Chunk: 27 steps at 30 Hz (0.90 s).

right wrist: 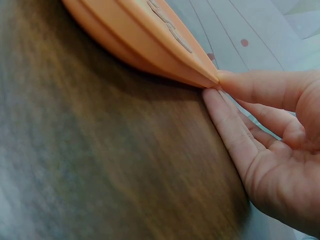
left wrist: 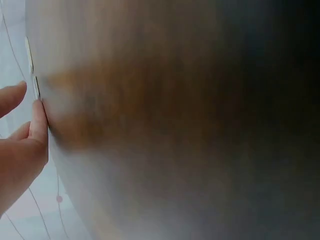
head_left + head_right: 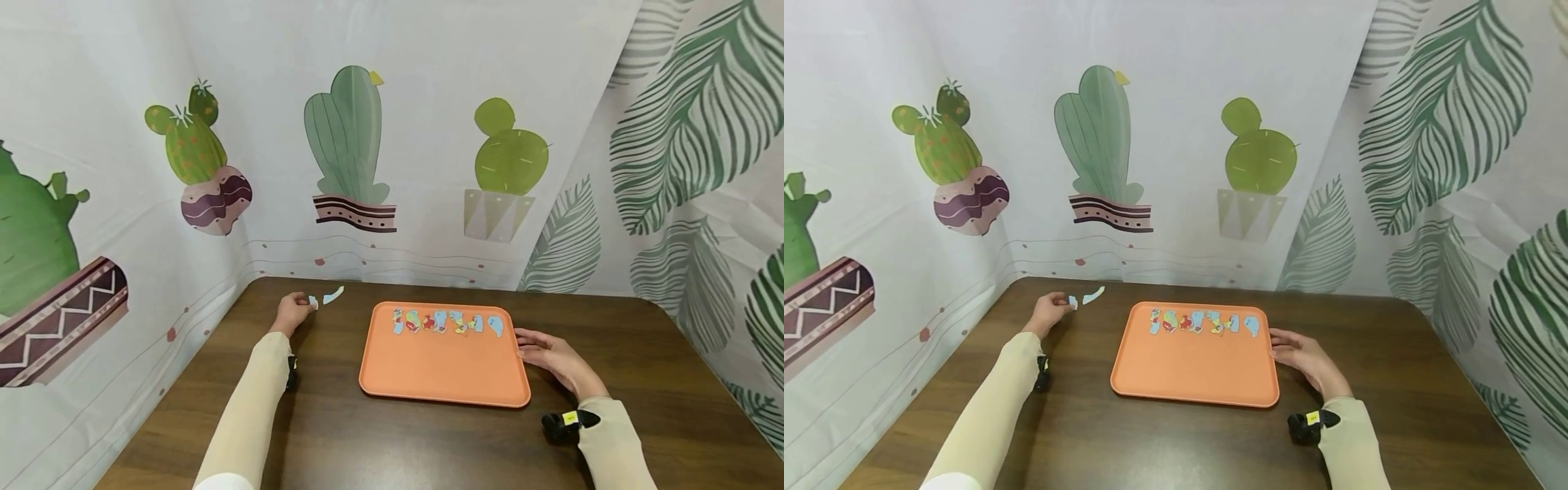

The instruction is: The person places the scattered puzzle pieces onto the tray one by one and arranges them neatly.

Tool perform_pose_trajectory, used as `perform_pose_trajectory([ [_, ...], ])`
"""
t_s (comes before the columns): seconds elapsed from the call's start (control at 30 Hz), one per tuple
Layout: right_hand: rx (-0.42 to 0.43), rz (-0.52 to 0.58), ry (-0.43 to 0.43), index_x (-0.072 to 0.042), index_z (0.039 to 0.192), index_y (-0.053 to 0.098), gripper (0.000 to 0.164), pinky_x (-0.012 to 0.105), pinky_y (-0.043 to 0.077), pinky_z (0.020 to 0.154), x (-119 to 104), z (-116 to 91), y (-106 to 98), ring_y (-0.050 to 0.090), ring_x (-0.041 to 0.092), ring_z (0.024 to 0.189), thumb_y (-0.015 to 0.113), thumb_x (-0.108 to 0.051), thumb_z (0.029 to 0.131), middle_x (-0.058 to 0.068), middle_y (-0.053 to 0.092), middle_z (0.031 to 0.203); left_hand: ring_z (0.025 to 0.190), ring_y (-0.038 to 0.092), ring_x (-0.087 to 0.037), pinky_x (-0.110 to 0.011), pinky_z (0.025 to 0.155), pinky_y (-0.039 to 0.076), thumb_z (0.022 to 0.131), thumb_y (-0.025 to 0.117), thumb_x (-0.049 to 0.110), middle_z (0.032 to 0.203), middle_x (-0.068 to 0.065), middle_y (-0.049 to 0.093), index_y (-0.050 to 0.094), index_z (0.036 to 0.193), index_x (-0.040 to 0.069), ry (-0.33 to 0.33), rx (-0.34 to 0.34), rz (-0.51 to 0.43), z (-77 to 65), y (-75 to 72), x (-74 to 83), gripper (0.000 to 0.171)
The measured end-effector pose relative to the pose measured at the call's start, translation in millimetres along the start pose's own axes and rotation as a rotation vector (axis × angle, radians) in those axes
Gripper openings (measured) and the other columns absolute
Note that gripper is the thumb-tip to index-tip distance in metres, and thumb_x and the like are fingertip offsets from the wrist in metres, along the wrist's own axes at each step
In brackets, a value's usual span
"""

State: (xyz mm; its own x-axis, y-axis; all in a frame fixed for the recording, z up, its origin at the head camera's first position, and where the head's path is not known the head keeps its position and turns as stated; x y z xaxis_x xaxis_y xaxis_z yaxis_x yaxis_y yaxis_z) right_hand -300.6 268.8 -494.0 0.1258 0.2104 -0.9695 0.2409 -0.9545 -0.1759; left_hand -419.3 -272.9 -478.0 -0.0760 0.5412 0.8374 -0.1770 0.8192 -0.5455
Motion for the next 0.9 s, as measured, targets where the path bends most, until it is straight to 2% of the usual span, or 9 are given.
perform_pose_trajectory([
  [0.17,-0.002,0.007,0.005,0.005,0.147,0.03,0.066,0.029,0.053,0.089,0,0,0,0.06,0.01,0.104,0.065,-0.01,0.093,0.028,0.044,0.137,0.089,0.053,-0.028,-0.034,0.08,0.046,0.086,0.069,0.005,0.099,-0.02,0.057,0.036,0.14,-0.014,-0.012,-0.072,0.07,4.8,0.2,0.1,0.065],
  [0.27,-0.004,0.015,0.003,0.006,0.148,0.029,0.067,0.028,0.053,0.089,-1,-1,0,0.06,0.008,0.103,0.064,-0.009,0.093,0.028,0.043,0.137,0.086,0.051,-0.028,-0.036,0.077,0.045,0.087,0.068,0.006,0.097,-0.02,0.056,0.032,0.142,-0.015,-0.005,-0.122,0.119,6.6,1.1,5.0,0.069],
  [0.33,-0.003,0.02,0.002,0.006,0.147,0.029,0.067,0.028,0.053,0.088,-2,-1,0,0.06,0.007,0.102,0.064,-0.008,0.093,0.028,0.043,0.137,0.093,0.053,-0.033,-0.04,0.082,0.047,0.088,0.068,0.007,0.106,-0.027,0.056,0.032,0.142,-0.015,-0.005,-0.15,0.159,7.9,1.7,7.3,0.068],
  [0.43,-0.006,0.021,-0.001,0.006,0.147,0.029,0.066,0.027,0.053,0.088,-3,-1,0,0.06,0.007,0.103,0.064,-0.008,0.093,0.029,0.043,0.137,0.113,0.049,-0.042,-0.046,0.094,0.045,0.089,0.066,0.008,0.127,-0.034,0.048,0.034,0.141,-0.014,-0.028,-0.18,0.203,9.7,2.4,8.3,0.065],
  [0.53,0.0,0.022,0.004,0.006,0.147,0.03,0.066,0.027,0.053,0.089,-3,0,1,0.06,0.008,0.103,0.064,-0.008,0.093,0.029,0.043,0.138,0.124,0.042,-0.045,-0.049,0.101,0.042,0.09,0.066,0.008,0.139,-0.034,0.039,0.038,0.14,-0.013,-0.053,-0.191,0.219,11.5,2.3,8.4,0.061],
  [0.67,0.002,0.024,0.007,0.006,0.147,0.03,0.066,0.028,0.053,0.089,-2,1,0,0.06,0.008,0.104,0.064,-0.009,0.093,0.028,0.042,0.139,0.122,0.043,-0.044,-0.05,0.101,0.041,0.089,0.066,0.006,0.14,-0.034,0.037,0.04,0.138,-0.011,-0.077,-0.195,0.194,10.8,2.9,8.3,0.059],
  [0.9,0.001,0.02,0.002,0.007,0.147,0.03,0.065,0.027,0.053,0.089,-2,-1,1,0.06,0.007,0.103,0.064,-0.008,0.093,0.029,0.042,0.138,0.114,0.049,-0.042,-0.048,0.097,0.044,0.087,0.07,0.008,0.128,-0.033,0.048,0.043,0.133,-0.015,-0.044,-0.149,0.229,3.3,1.7,14.3,0.058],
])
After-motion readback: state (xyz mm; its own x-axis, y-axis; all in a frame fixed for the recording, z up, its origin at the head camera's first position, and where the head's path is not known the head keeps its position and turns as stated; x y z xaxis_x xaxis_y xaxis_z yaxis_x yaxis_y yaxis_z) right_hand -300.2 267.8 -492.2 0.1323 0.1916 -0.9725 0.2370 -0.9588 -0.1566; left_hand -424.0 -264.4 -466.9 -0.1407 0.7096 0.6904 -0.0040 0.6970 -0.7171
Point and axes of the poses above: each hand's wrist, its own z-axis towards the middle knuckle, its own y-axis out of the palm, x = y × z, the point moved 5 cm from there along z, towards the middle knuckle
